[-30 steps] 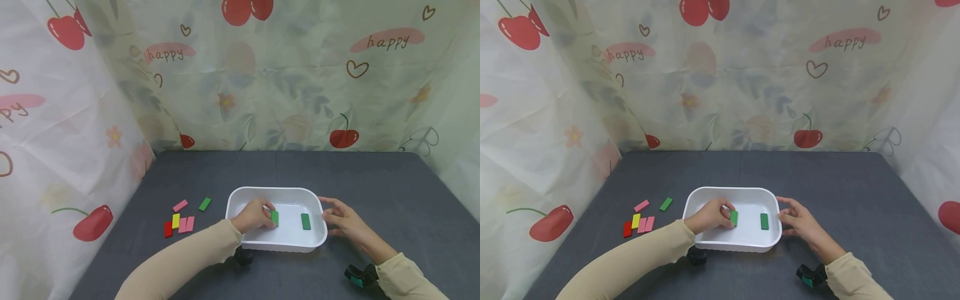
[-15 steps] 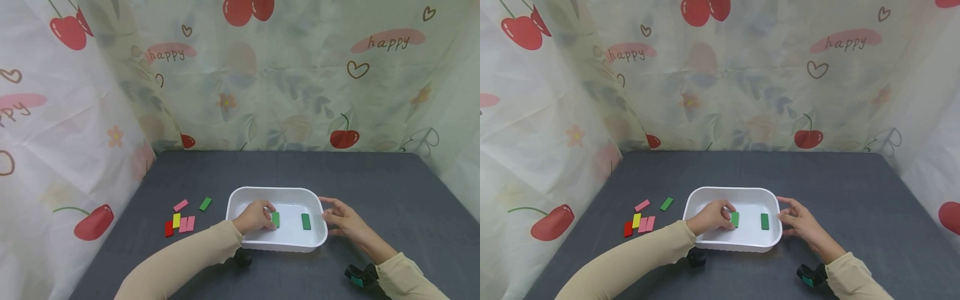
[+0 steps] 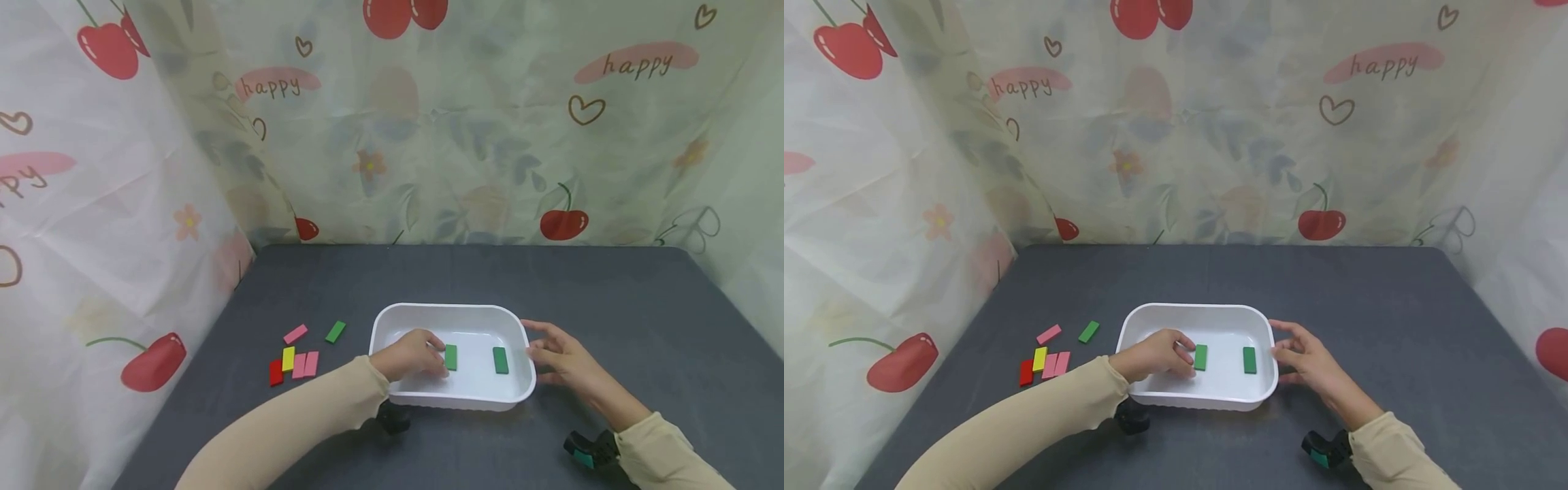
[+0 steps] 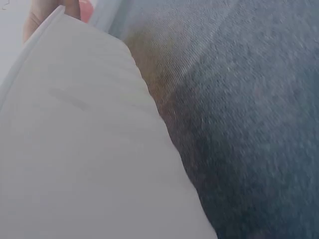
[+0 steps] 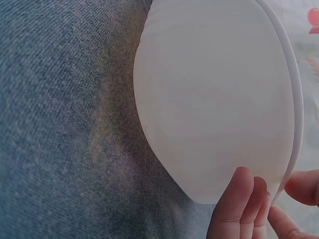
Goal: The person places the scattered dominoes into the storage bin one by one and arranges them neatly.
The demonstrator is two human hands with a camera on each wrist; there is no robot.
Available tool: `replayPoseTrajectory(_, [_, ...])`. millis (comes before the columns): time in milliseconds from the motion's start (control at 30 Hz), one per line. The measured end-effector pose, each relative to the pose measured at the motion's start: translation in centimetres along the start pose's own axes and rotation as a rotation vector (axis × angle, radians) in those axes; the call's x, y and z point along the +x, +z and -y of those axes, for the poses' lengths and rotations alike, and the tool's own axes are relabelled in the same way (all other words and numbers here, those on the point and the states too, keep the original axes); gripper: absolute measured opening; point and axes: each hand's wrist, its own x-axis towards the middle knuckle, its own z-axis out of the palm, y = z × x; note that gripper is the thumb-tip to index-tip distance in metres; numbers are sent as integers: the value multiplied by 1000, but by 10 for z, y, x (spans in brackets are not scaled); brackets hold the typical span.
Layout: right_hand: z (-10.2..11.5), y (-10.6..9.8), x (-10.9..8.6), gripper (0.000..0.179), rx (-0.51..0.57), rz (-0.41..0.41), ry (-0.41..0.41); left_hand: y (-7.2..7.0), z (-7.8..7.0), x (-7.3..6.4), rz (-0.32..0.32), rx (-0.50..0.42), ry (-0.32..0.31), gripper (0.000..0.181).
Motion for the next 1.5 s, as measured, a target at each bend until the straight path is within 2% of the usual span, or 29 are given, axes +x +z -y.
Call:
replayPoseTrajectory(200, [1,-1,0,67,5,9,-8,7,-5,3,22,-51,14,42])
replayPoseTrajectory(567, [1,-2,-1,67,22,16,-9,18,-21,6,95,-40,9,44])
replayPoseTrajectory(1033, [-2,-2,0,65,22,32,-23,31,-29,14,140,-80,38,46])
replayPoseTrajectory(1333, [-2,-2,-1,65,13,25,-32,35,-35,12,164,-135,-3,48])
replayPoseTrajectory(1500, [-3,-3,-1,64,17,25,-33,36,-35,13,159,-135,-7,49])
